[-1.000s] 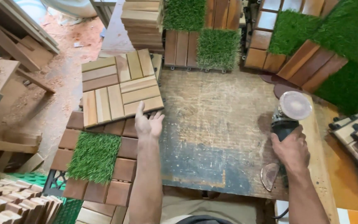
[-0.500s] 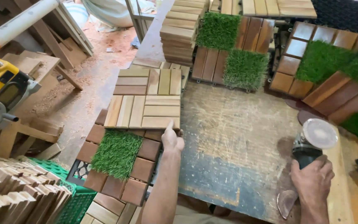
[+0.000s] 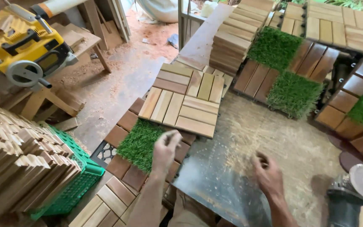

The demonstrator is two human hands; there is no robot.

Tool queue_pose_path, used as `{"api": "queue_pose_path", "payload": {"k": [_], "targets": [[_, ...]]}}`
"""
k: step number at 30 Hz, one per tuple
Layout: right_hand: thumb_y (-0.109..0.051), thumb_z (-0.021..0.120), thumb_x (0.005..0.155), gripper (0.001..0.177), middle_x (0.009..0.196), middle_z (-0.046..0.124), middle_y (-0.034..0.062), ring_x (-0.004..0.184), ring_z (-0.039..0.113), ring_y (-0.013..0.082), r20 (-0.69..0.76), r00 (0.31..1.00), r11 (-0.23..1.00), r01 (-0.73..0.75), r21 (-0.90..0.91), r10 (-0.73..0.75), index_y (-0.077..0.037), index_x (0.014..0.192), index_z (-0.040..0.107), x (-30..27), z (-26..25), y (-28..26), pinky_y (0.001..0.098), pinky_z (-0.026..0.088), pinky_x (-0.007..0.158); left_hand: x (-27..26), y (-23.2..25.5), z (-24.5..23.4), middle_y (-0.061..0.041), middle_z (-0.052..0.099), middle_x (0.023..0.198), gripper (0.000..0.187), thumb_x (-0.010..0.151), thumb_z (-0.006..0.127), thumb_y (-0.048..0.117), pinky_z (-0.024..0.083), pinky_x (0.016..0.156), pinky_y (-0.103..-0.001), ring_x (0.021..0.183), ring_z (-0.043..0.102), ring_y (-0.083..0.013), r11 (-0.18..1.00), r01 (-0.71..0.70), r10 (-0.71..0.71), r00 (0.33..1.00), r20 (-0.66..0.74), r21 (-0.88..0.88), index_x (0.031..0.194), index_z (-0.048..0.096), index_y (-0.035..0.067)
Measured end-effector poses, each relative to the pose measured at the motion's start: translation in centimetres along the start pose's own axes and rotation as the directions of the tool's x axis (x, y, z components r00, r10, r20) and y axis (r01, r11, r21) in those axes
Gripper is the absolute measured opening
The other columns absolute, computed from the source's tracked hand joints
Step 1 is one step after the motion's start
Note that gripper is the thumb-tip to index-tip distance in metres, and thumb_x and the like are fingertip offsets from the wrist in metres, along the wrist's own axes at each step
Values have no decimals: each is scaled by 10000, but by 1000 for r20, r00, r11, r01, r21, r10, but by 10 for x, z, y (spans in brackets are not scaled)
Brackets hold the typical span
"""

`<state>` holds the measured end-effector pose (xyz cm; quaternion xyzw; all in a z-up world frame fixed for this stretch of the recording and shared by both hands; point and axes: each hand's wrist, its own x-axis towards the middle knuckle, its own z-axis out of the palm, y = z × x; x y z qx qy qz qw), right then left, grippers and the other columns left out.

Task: Sanding the surface and edges of wooden interlocking floor tiles using an angle grinder with a sanding disc and manual sandpaper.

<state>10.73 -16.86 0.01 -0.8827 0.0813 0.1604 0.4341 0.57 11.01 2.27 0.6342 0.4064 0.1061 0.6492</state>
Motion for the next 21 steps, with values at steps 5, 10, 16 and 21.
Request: {"api": "queue_pose_path", "payload": {"k": [5, 10, 16, 21], "targets": [[-463, 683, 945, 670, 1326, 660, 257, 1270, 615, 411, 134, 957, 964, 244, 102, -256, -46, 1456, 566, 66, 93, -39, 544, 498, 1057, 113, -35, -47, -96, 693, 1126, 433, 881, 734, 412, 517, 946, -428, 1070, 660, -270, 919, -230, 351, 848, -397, 321, 1201, 713, 121], [-455, 607, 997, 698, 1473, 458, 383, 1373, 455, 558, 23, 776, 747, 613, -257, -630, 29, 1489, 504, 86, 147, -93, 616, 315, 1174, 148, -19, -68, -199, 521, 1437, 615, 923, 614, 378, 361, 1147, -557, 1367, 462, -404, 855, -101, 304, 892, -334, 508, 1447, 556, 61], [-628, 433, 1021, 667, 1547, 247, 407, 1437, 367, 532, 122, 826, 679, 527, -510, -550, -199, 1525, 510, 89, 179, -118, 545, 270, 1183, 184, -31, -58, -110, 491, 1482, 812, 852, 607, 611, 360, 1176, -464, 1404, 411, -320, 745, -14, 187, 964, -189, 667, 1507, 500, 143], [-727, 377, 1008, 619, 1636, 343, 188, 1484, 204, 575, 289, 833, 627, 548, -553, -472, -383, 1488, 560, 120, 168, -113, 623, 291, 1137, 179, -7, -63, -197, 515, 1415, 939, 775, 729, 698, 399, 1140, -497, 1376, 453, -386, 793, 40, 92, 978, -185, 608, 1459, 553, 79]]}}
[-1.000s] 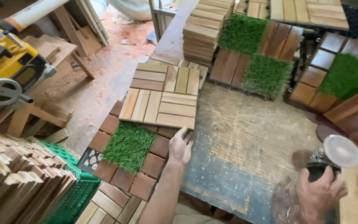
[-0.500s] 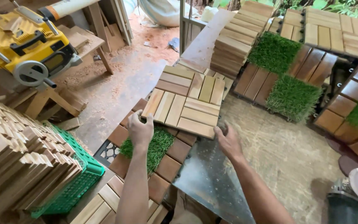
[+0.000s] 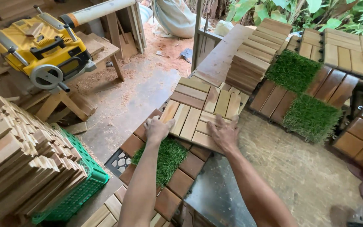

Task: Sanding the surface and edges of wooden interlocking floor tiles using an angle grinder with a sanding disc and manual sandpaper.

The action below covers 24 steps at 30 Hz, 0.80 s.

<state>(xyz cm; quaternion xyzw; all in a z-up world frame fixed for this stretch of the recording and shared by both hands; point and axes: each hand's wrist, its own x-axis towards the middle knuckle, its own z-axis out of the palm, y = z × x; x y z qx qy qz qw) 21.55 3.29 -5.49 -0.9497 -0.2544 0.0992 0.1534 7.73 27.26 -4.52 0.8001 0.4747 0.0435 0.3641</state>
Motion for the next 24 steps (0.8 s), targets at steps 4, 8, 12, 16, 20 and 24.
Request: {"api": "queue_pose_path", "payload": {"k": [4, 8, 12, 16, 20, 24], "targets": [[-708, 879, 629, 1224, 1561, 187, 411, 1381, 380, 634, 8, 944, 794, -283, 538, 331, -216, 1618, 350, -17, -48, -17, 682, 378, 1117, -3, 9, -9, -213, 594, 1373, 888, 751, 767, 690, 384, 1157, -455, 1346, 520, -386, 1000, -2, 3, 999, 42, -23, 1378, 638, 75], [-603, 988, 539, 1505, 1570, 306, 403, 1452, 366, 520, 99, 946, 682, -292, 671, 308, -16, 1646, 154, 8, -25, 18, 614, 279, 1192, 14, -8, 9, -237, 649, 1305, 823, 775, 699, 708, 438, 1117, -478, 1297, 574, -404, 1000, 29, -28, 996, 82, -2, 1247, 709, 35], [-500, 931, 685, 1202, 1468, 513, 328, 1392, 482, 452, 12, 945, 625, -226, 747, 327, 30, 1584, 336, -7, -41, 15, 580, 380, 1157, 9, 1, 10, -210, 689, 1246, 915, 741, 652, 816, 485, 1070, -503, 1258, 615, -381, 999, 26, -28, 999, 42, 43, 1232, 710, 46], [-514, 920, 714, 1140, 1468, 516, 317, 1395, 482, 435, -18, 931, 564, -206, 800, 364, 38, 1559, 391, -39, -57, 18, 542, 369, 1169, -51, 38, -22, -274, 639, 1311, 1008, 749, 638, 831, 432, 1130, -516, 1313, 557, -441, 999, -30, 28, 997, 71, 23, 1268, 659, -33], [-461, 826, 806, 1030, 1466, 510, 329, 1382, 492, 447, 34, 913, 480, -246, 842, 407, 4, 1591, 349, -90, -78, 30, 541, 408, 1150, -84, 44, -14, -242, 630, 1297, 989, 765, 606, 858, 431, 1124, -523, 1305, 555, -415, 990, -122, 110, 981, 159, 66, 1256, 632, -1], [-432, 796, 851, 958, 1420, 546, 337, 1330, 546, 437, 66, 864, 430, -314, 847, 499, -60, 1610, 345, -124, -59, 106, 537, 466, 1093, -133, 59, 12, -226, 639, 1255, 967, 791, 560, 877, 452, 1100, -512, 1282, 573, -388, 958, -247, 208, 948, 241, 143, 1206, 625, 6]]}}
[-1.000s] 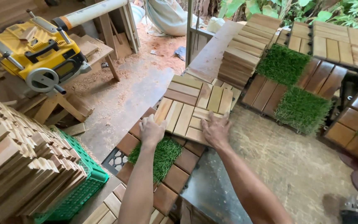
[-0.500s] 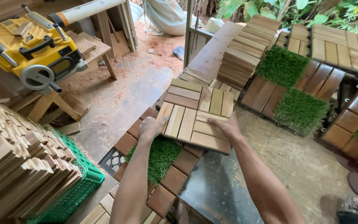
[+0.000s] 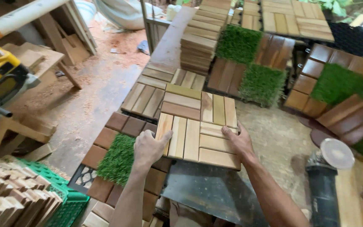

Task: Sanding the surface and edges of wooden interlocking floor tiles using an angle grinder with a sanding disc and manual sandpaper.

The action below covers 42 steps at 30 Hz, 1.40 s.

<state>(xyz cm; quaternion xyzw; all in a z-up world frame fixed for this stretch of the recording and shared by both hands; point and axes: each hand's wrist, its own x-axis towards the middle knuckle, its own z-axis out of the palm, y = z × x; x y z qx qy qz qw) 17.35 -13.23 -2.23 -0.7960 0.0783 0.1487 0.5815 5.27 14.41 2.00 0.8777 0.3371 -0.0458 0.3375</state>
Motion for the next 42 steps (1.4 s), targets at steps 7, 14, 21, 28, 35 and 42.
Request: {"api": "queue_pose_path", "payload": {"k": [7, 14, 21, 28, 35, 42], "targets": [[-517, 790, 822, 961, 1443, 537, 336, 1378, 508, 435, -199, 967, 976, -183, -116, 158, -145, 1608, 379, -23, -105, 44, 536, 424, 1136, -29, 51, 79, -221, 658, 1161, 931, 778, 575, 873, 497, 1034, -510, 1207, 615, -386, 981, -179, 165, 972, 165, 71, 1135, 649, 17], [-527, 655, 858, 867, 1625, 352, 206, 1510, 296, 385, -197, 971, 887, -206, -413, 134, -102, 1569, 401, -49, -172, 80, 525, 268, 1219, -37, 61, 157, -186, 653, 1185, 877, 846, 531, 812, 481, 1010, -490, 1182, 606, -359, 941, -270, 205, 934, 292, 202, 1190, 635, 12], [-545, 588, 922, 825, 1662, 262, 194, 1540, 201, 375, -121, 990, 824, -9, -567, -72, -111, 1584, 355, -66, -181, 114, 490, 184, 1232, -65, 18, 207, -143, 632, 1184, 744, 823, 701, 653, 461, 988, -473, 1124, 582, -338, 871, -407, 438, 897, -62, 275, 1272, 587, 71], [-733, 140, 974, 938, 1691, -197, 208, 1549, -241, 371, -116, 926, 499, 85, -863, -359, -118, 1625, -138, -59, -129, 153, 657, -191, 1175, -79, 59, 231, -263, 97, 1674, 914, 983, 338, 707, -46, 1206, -663, 1570, 13, -399, 595, -565, 677, 736, 23, 572, 1588, 221, 31], [-766, 379, 980, 959, 1615, 387, 268, 1532, 253, 469, -250, 839, 506, 34, -862, -484, -10, 1570, 389, 7, -109, 140, 739, 122, 1181, -48, 117, 226, -232, 330, 1638, 913, 951, 420, 728, 126, 1173, -712, 1544, 215, -423, 587, -684, 718, 687, 113, 432, 1550, 421, 39], [-611, 469, 997, 718, 1556, 497, 152, 1488, 390, 364, 177, 707, 207, 421, -883, -685, -105, 1506, 505, -63, -79, 124, 583, 304, 1186, -29, 114, 225, -93, 232, 1705, 650, 1075, 273, 528, 60, 1238, -611, 1582, 132, -299, 556, -728, 723, 662, 199, 400, 1585, 371, 137]]}}
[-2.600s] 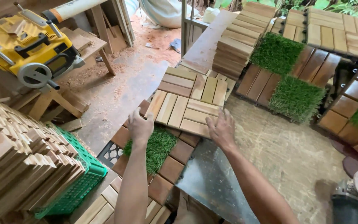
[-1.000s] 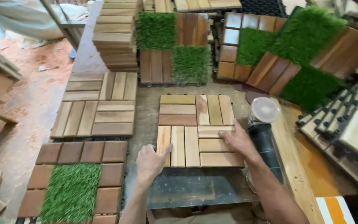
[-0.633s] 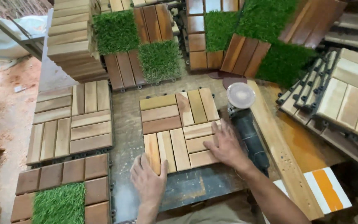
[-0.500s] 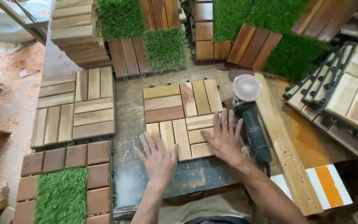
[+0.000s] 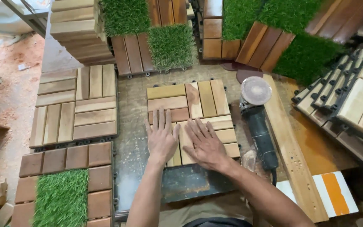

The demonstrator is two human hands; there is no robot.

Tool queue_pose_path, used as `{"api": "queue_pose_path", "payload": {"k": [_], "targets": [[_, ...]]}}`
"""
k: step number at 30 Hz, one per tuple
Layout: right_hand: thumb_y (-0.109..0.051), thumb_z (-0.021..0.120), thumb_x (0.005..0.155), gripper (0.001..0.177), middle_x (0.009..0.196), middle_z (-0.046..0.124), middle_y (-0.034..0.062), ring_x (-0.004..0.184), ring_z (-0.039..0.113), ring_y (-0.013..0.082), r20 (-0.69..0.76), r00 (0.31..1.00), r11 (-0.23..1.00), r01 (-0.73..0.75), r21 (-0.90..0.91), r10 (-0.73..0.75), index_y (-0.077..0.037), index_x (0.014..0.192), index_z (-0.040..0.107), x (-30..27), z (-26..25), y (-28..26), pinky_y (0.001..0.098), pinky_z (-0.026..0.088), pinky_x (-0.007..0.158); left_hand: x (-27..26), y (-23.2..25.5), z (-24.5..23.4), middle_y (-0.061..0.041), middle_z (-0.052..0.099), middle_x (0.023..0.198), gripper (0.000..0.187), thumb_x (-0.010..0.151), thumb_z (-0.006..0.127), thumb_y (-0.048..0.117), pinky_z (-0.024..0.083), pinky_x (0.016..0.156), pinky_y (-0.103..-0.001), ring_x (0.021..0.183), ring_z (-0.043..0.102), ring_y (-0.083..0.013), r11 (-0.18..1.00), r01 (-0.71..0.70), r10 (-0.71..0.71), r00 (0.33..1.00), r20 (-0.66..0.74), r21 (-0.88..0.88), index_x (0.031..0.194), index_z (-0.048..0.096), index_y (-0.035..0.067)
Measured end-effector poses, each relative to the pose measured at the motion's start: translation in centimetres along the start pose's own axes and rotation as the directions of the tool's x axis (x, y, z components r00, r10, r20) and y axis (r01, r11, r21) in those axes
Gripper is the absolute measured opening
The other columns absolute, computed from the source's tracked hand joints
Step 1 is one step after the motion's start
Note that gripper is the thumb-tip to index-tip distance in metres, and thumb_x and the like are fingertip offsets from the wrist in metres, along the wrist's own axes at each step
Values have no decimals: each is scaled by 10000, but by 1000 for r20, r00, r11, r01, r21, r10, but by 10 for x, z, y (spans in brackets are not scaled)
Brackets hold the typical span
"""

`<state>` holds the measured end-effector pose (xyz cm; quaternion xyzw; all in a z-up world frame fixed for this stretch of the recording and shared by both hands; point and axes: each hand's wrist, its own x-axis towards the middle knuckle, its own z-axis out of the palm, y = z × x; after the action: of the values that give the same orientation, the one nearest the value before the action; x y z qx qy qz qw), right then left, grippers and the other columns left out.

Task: Sanding the surface and edges of wooden interlocking floor tiles using an angle grinder with a sanding disc and manual sandpaper.

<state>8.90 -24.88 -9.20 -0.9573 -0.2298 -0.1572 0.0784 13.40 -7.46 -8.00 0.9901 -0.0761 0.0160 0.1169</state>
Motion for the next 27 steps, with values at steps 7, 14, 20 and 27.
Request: {"api": "queue_pose_path", "payload": {"k": [7, 14, 20, 27], "targets": [[-664, 497, 976, 735, 1511, 537, 132, 1443, 444, 366, -53, 983, 979, -180, -98, 175, -167, 1517, 527, 74, 22, 80, 634, 362, 1146, -1, 1, 3, -72, 202, 1713, 659, 1060, 308, 552, 50, 1264, -569, 1581, 125, -286, 999, 34, -34, 999, -27, 8, 1574, 379, 146], [-624, 393, 1003, 789, 1591, 431, 208, 1501, 287, 489, 121, 924, 932, -359, -43, 362, -63, 1556, 427, 164, 48, 19, 678, 167, 1200, 0, -16, 12, -170, 328, 1652, 686, 1045, 437, 550, 187, 1249, -560, 1526, 299, -342, 880, 9, -198, 916, -350, -474, 1549, 420, 84], [-551, 516, 920, 720, 1677, 336, 73, 1552, 259, 392, 46, 972, 971, 228, 68, -232, -214, 1551, 439, 94, 69, -42, 625, 205, 1228, -2, -19, -1, -177, 288, 1662, 848, 1014, 233, 692, 118, 1271, -512, 1548, 251, -345, 703, -193, -276, 812, -514, -684, 1570, 372, 68], [-628, 413, 1008, 712, 1583, 473, 86, 1478, 393, 321, 134, 991, 996, 7, 89, -19, -157, 1538, 474, 3, -17, -19, 566, 280, 1202, -9, -27, 19, -169, 401, 1608, 840, 1007, 369, 705, 180, 1233, -590, 1517, 303, -371, 852, -88, -103, 939, -329, -516, 1548, 429, 66]]}}
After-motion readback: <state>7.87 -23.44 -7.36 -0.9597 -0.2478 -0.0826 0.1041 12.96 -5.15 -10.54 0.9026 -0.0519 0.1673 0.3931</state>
